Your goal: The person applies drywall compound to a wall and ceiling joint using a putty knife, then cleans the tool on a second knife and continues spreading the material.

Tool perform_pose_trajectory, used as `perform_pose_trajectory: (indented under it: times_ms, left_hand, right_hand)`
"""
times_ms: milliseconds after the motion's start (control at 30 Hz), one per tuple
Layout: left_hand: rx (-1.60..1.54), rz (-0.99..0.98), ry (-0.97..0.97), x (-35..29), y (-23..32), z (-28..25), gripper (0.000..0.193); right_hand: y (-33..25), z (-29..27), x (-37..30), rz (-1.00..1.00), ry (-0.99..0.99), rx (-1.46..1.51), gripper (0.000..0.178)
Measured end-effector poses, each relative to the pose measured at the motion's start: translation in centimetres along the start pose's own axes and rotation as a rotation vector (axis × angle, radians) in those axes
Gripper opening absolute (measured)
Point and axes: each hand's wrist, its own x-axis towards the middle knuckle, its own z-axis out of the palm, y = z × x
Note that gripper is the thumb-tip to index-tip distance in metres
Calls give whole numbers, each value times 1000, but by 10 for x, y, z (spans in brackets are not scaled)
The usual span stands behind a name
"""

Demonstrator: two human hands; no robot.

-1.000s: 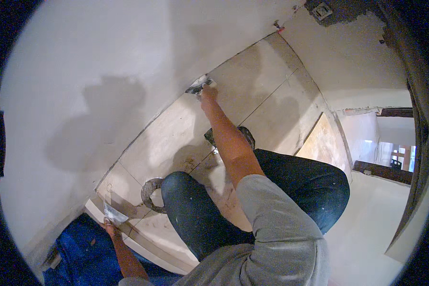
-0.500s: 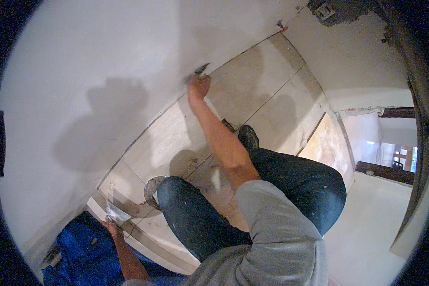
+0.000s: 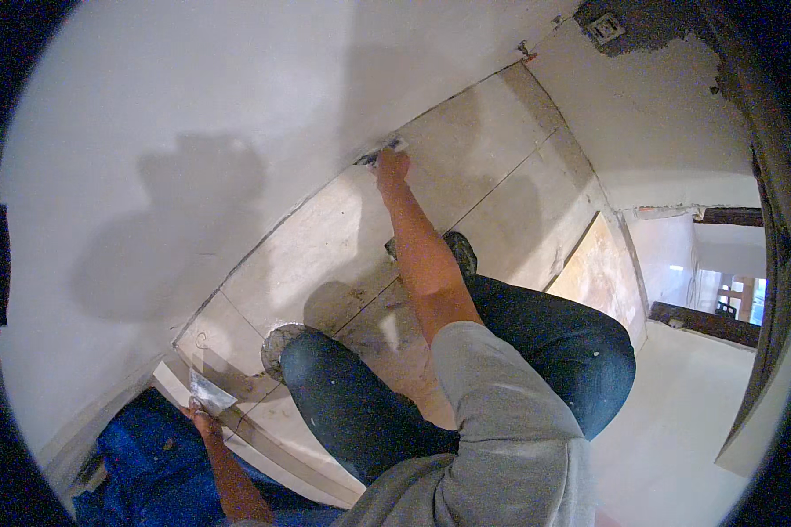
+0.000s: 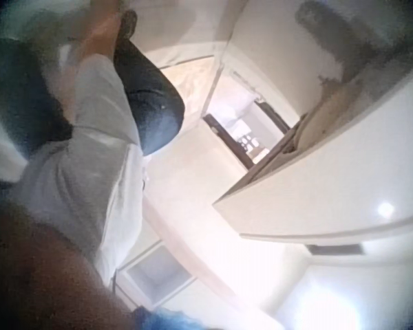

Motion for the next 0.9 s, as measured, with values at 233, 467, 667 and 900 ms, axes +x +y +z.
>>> perform_pose_trajectory:
  times_ms: [233, 467, 667, 900]
  left_hand:
    - [48, 64, -13, 12, -13, 11, 75]
    - [-77, -12, -65, 52, -32, -49, 78]
    - [-1, 38, 60, 0, -7, 29, 76]
    - [82, 16, -58, 27, -24, -1, 74]
  right_hand:
    - [-34, 13, 2, 15, 55, 54, 34]
    - [-39, 83, -112, -654, 262, -170, 53]
    - [5, 4, -117, -737, 260, -512, 47]
    - [-2, -10, -49, -61, 29, -6, 39]
